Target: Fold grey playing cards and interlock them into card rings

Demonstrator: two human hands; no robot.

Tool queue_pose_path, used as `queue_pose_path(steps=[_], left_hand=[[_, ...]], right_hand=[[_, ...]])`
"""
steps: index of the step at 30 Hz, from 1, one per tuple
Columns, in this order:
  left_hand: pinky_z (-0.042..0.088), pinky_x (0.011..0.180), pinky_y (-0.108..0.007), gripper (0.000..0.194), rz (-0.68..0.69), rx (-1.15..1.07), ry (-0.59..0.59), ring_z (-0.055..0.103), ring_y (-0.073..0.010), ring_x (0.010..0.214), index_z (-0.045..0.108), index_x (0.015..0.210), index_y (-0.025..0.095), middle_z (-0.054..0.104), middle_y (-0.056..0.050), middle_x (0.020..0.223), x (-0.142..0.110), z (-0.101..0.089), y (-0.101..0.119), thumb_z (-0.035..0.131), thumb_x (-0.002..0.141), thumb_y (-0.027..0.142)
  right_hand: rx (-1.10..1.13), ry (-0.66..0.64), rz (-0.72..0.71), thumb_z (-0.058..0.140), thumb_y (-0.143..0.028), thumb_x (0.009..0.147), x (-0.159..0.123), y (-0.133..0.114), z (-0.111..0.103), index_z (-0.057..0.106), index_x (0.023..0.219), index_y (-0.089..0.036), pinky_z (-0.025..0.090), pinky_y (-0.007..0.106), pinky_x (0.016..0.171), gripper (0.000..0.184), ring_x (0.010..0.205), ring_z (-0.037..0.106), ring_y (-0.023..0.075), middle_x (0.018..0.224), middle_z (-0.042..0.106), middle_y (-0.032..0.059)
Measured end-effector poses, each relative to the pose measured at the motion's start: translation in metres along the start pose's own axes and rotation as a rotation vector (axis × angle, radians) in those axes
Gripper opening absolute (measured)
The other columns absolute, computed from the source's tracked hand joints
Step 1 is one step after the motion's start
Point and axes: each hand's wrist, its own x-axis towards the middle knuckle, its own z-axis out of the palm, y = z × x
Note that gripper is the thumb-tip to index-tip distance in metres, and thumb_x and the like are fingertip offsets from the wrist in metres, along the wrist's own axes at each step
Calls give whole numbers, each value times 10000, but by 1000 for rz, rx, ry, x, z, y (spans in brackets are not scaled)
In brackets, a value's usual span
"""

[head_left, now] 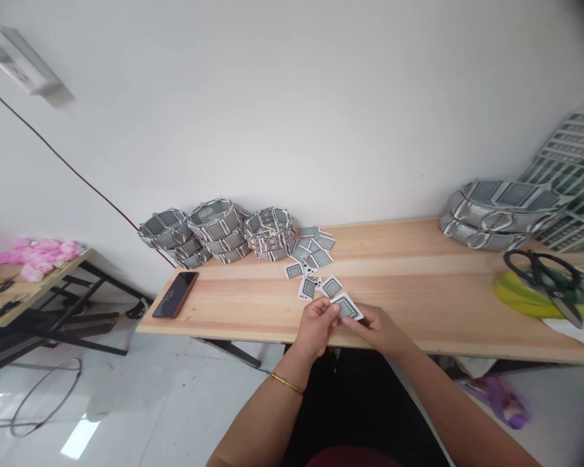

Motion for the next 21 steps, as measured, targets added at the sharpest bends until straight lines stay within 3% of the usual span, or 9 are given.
queue_pose_path(steps=[3, 8, 17, 21], left_hand=[[346, 569, -206, 309, -16, 2, -8, 421, -52, 491, 532, 664, 138, 486, 52, 500, 0, 0, 0, 755, 676, 351], [383, 623, -219, 309, -51, -20, -54, 512, -75, 598, 568, 701, 125, 612, -4, 677, 1, -2, 0, 797, 622, 316], [376, 619, -215, 320, 22, 225, -57, 499, -75, 578, 573, 742, 130, 579, 17, 634, 0, -4, -7, 728, 698, 407], [399, 622, -226, 365, 11, 253, -64, 512, -85, 589, 553, 743, 139, 571, 20, 667, 0, -5, -8, 723, 682, 456]], right_hand=[[-25, 11, -6, 526, -367, 860, 0, -4, 0, 664, 915, -185, 474, 317, 793, 235, 857, 624, 228, 912, 692, 48], [-32, 68, 10, 525, -377, 862, -1, -4, 2, 655, 886, -186, 475, 297, 766, 232, 838, 627, 219, 876, 694, 40], [35, 246, 8, 495, -413, 878, -1, 8, 2, 558, 775, -199, 446, 255, 673, 246, 701, 545, 155, 726, 590, 11], [13, 264, 4, 496, -410, 877, -1, 10, 0, 522, 703, -202, 430, 253, 647, 273, 669, 504, 142, 686, 539, -4]])
